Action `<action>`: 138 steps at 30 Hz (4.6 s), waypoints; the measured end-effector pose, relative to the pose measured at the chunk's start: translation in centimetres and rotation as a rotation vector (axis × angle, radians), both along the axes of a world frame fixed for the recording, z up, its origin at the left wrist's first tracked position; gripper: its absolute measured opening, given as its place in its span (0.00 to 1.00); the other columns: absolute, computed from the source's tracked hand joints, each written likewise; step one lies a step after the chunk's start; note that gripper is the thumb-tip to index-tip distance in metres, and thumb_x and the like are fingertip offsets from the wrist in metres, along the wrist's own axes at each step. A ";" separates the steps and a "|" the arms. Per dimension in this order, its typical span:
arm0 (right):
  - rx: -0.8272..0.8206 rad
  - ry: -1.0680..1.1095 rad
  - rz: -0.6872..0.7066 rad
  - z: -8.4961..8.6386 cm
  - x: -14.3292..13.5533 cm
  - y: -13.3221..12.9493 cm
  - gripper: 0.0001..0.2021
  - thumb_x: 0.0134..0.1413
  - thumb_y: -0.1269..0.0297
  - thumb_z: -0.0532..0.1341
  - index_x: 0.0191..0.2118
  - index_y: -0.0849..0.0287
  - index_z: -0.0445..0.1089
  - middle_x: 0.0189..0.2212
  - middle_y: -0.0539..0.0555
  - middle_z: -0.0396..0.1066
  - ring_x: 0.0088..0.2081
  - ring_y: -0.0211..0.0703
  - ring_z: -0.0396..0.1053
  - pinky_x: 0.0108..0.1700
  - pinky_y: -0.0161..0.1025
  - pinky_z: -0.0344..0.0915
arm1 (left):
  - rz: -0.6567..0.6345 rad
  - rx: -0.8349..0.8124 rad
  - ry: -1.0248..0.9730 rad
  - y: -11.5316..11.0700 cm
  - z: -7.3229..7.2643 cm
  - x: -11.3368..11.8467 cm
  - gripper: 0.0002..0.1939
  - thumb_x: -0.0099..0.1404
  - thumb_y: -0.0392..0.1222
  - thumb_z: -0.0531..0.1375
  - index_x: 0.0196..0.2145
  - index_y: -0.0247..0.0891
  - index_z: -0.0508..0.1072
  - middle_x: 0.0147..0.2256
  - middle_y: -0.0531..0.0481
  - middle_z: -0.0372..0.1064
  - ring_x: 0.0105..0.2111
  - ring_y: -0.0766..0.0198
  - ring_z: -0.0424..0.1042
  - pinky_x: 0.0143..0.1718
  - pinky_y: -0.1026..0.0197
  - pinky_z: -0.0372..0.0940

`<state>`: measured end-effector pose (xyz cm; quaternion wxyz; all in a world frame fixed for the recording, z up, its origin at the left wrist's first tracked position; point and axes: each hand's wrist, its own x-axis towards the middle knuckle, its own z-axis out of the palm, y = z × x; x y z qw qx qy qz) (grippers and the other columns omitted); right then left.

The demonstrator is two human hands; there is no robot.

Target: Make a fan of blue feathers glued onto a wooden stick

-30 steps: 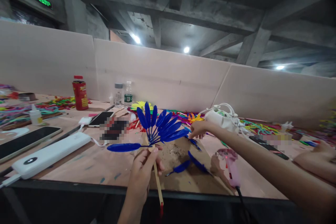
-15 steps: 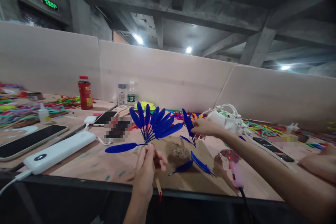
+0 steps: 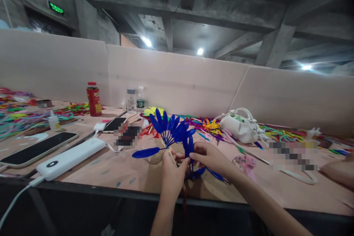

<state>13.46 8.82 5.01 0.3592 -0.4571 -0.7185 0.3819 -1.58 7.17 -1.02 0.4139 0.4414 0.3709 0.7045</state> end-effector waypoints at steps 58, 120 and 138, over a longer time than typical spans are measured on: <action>0.464 0.937 -0.702 -2.1 0.8 -7.9 0.15 0.57 0.51 0.71 0.43 0.56 0.75 0.38 0.53 0.79 0.38 0.44 0.79 0.35 0.34 0.79 | -0.179 -0.088 0.102 -0.5 0.3 1.5 0.20 0.58 0.46 0.70 0.35 0.42 0.61 0.42 0.42 0.80 0.30 0.56 0.84 0.26 0.60 0.76; 0.586 -0.288 -0.056 10.0 1.8 -6.8 0.09 0.63 0.62 0.63 0.31 0.55 0.74 0.24 0.48 0.73 0.25 0.39 0.69 0.27 0.34 0.63 | -0.560 -0.120 0.233 -4.5 2.5 -1.5 0.18 0.69 0.59 0.58 0.37 0.40 0.67 0.19 0.57 0.68 0.13 0.71 0.64 0.13 0.71 0.52; 0.629 -0.647 0.153 10.9 -3.1 -4.8 0.16 0.61 0.76 0.63 0.24 0.57 0.62 0.23 0.45 0.68 0.26 0.36 0.61 0.30 0.34 0.50 | -0.531 -0.052 0.263 -4.6 2.2 -1.4 0.12 0.67 0.50 0.63 0.33 0.39 0.70 0.22 0.56 0.68 0.18 0.66 0.73 0.14 0.71 0.58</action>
